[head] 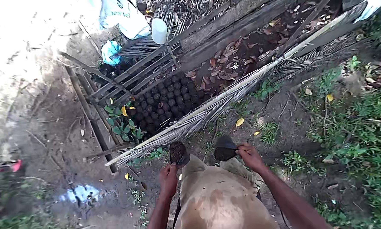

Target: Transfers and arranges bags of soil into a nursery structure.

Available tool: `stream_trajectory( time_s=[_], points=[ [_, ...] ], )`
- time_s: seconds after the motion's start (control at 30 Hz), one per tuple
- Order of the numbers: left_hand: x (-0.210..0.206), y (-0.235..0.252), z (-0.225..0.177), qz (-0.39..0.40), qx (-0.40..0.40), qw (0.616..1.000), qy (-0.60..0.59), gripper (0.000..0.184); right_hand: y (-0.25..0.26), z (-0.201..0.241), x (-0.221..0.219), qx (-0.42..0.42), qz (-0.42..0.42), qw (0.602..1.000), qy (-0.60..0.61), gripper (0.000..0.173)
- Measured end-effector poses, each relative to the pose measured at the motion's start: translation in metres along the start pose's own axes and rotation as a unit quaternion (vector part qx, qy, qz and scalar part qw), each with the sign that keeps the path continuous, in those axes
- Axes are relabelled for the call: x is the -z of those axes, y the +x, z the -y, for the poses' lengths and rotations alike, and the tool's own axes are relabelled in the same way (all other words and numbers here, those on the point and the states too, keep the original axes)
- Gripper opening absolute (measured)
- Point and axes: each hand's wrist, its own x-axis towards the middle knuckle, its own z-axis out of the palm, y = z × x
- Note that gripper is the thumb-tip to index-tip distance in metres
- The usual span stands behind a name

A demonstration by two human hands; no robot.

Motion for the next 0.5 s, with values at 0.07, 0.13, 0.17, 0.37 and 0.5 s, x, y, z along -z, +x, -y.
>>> stream_trajectory(
  time_s=[0.07,0.13,0.17,0.37,0.5],
  points=[
    [-0.012,0.009,-0.017,-0.005,-0.005,1.000,-0.007,0.038,0.039,0.014,0.029,0.006,0.019,0.999,-0.027,0.030],
    [-0.025,0.020,-0.031,-0.021,-0.001,1.000,0.016,0.037,0.073,0.027,0.050,0.015,0.030,0.999,-0.035,0.028],
    [-0.031,0.028,-0.038,-0.025,0.007,0.999,0.027,0.037,0.088,0.033,0.057,0.014,0.032,0.999,-0.033,0.028],
    [-0.071,0.114,-0.057,-0.021,0.010,1.000,-0.008,0.036,0.171,0.057,0.074,-0.029,0.012,0.999,0.035,0.026],
    [-0.093,0.187,-0.069,-0.005,0.002,0.999,0.033,0.037,0.228,0.083,0.085,-0.065,0.003,0.996,0.052,0.028]
  ],
)
